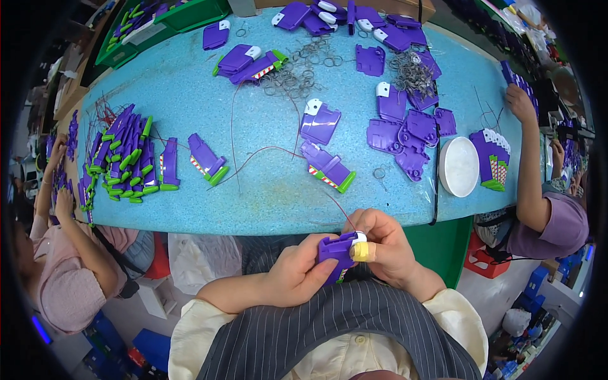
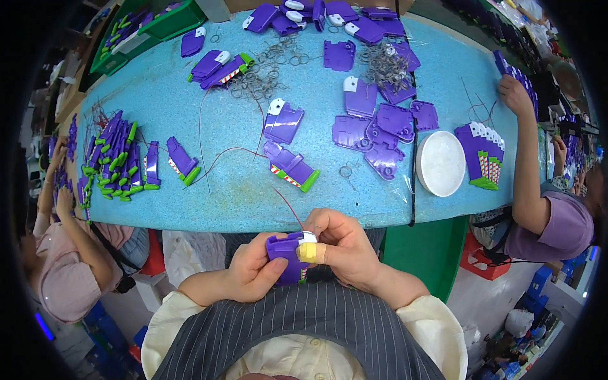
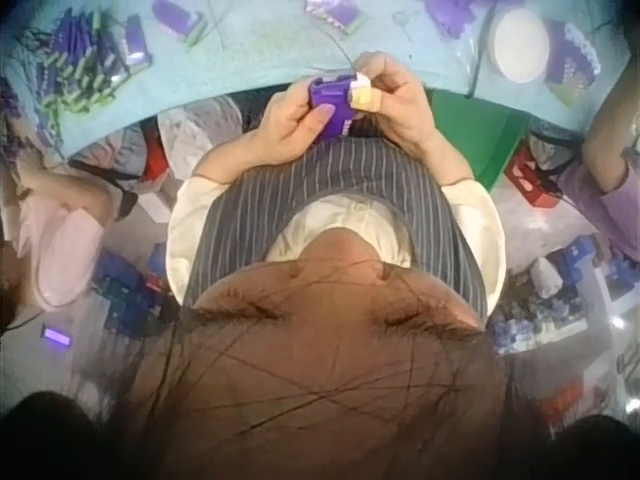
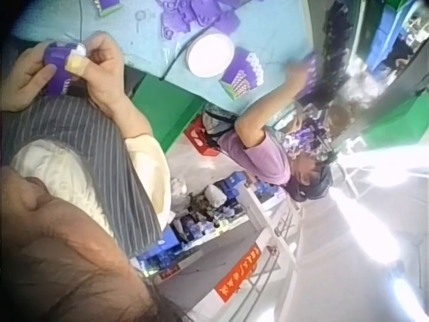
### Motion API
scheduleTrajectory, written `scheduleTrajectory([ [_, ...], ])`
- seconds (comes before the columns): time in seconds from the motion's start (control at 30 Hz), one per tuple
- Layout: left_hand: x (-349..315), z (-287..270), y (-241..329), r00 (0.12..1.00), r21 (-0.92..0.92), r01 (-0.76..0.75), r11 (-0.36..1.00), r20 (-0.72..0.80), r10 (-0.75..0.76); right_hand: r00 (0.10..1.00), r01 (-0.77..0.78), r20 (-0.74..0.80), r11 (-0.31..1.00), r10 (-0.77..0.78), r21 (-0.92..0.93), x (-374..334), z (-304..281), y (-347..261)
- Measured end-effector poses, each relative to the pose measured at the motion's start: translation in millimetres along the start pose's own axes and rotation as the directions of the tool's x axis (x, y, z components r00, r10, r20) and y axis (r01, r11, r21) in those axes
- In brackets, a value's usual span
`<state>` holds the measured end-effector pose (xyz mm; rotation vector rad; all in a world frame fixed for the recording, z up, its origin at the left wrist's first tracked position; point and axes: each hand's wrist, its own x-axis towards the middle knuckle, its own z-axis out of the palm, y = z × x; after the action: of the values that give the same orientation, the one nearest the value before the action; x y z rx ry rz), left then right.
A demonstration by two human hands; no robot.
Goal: The person assembles purple plastic toy parts by applying glue from a container with a glue applicator, then joining the components together by hand.
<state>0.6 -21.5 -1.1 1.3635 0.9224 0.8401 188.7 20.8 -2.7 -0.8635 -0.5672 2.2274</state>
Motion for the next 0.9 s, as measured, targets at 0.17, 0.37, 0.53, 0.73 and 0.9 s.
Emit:
scheduleTrajectory([
  [0.17,0.6,-3.7,-14.6,0.997,-0.129,0.073,0.989,0.032,-0.070,0.933,0.356,0.103,0.834,-0.346,-0.423,2.7,-2.6,5.9],
  [0.37,33.4,-34.1,-6.3,0.983,-0.010,-0.134,0.991,0.124,0.134,0.880,0.460,0.355,0.375,-0.317,-0.805,12.7,4.7,-29.1],
  [0.53,32.6,-34.4,9.9,1.000,-0.012,-0.021,1.000,0.011,0.021,0.907,0.359,0.222,0.383,-0.357,-0.851,1.4,1.7,-35.0],
  [0.73,25.4,-11.7,-2.3,0.954,-0.372,-0.048,0.927,-0.293,-0.068,0.970,0.161,0.050,0.476,-0.237,-0.864,-11.9,-3.2,-17.8],
  [0.9,22.4,-0.3,-0.3,0.950,-0.468,0.010,0.884,-0.272,-0.155,0.963,0.202,0.082,0.490,-0.256,-0.848,-12.2,-3.3,-10.9],
])
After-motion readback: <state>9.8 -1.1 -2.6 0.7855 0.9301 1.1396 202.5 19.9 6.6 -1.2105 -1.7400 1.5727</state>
